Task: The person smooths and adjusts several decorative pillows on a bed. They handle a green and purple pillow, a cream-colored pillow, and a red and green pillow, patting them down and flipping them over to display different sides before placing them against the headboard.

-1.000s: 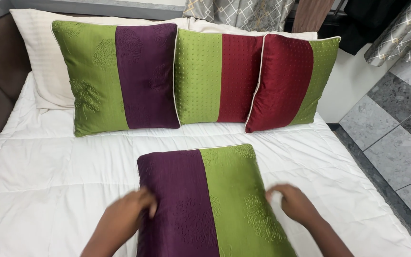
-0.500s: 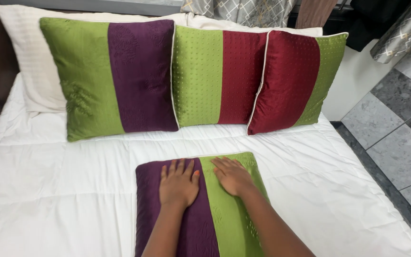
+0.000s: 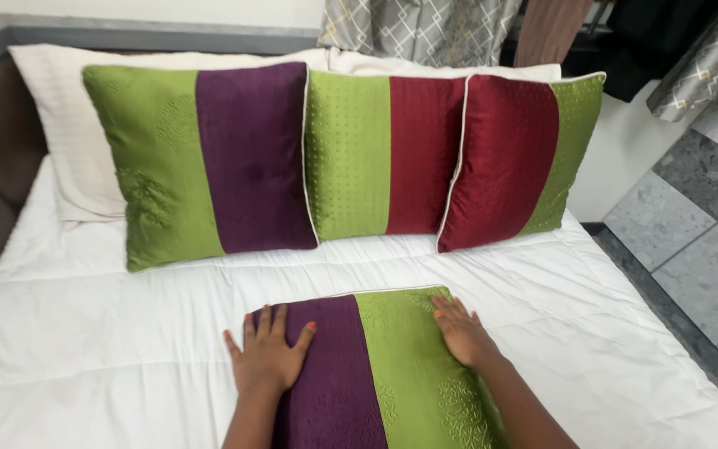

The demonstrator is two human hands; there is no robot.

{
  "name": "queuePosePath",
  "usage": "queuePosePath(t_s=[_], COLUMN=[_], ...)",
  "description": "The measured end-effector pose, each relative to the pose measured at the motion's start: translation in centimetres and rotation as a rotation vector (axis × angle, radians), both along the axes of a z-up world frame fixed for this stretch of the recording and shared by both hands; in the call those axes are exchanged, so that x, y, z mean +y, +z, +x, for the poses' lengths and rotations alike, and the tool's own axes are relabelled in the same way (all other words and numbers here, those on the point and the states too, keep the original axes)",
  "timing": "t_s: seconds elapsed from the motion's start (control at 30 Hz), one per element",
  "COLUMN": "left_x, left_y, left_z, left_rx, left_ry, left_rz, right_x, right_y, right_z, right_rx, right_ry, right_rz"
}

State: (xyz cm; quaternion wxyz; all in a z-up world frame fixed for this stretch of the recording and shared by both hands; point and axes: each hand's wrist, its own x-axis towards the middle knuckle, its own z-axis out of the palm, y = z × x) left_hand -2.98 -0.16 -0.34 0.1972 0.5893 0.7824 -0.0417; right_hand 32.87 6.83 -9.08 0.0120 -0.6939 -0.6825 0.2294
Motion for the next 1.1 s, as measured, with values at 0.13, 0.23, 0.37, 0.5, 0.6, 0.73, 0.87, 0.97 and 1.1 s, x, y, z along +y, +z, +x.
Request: queuePosePath(t_s=[0.13,0.23,0.37,0.5,0.6,0.73,0.87,0.97,1.1], left_x=[-1.8,-5.3,-10.3,-13.1,-14.4,-14.9,-14.9,-15.4,-15.6], left_y=[1.1,1.3,-2.7,-9.1,-10.1,-11.0,-11.1,-11.3,-12.6], left_z=[-0.8,2.3,8.9,10.1,8.1,6.7,5.3,4.5,3.5], left_rx=[0.089,0.159,0.119,0.069,0.063,0.050,0.069,0.096,0.172], left_ry=[0.078,0.059,-0.203,-0.264,-0.351,-0.391,-0.308,-0.240,-0.136], left_rz=[-0.012,0.128,0.661,1.112,1.136,1.132,1.145,1.122,1.026], right_x=[-1.9,-6.9,-14.6,-18.2,-18.9,-19.3,-19.1,-19.2,-18.9], right_y=[1.7,5.9,9.1,6.3,5.5,3.9,4.0,4.3,3.6], right_z=[-0.2,-4.5,-10.9,-12.0,-11.1,-10.2,-10.1,-10.0,-8.5], right_rx=[0.038,-0.054,-0.172,-0.149,-0.161,-0.173,-0.266,-0.265,-0.267], right_ry=[-0.080,-0.031,0.238,0.192,0.117,0.119,0.088,0.000,-0.077], right_rz=[0.051,0.176,0.441,0.507,0.502,0.658,0.696,0.519,0.332])
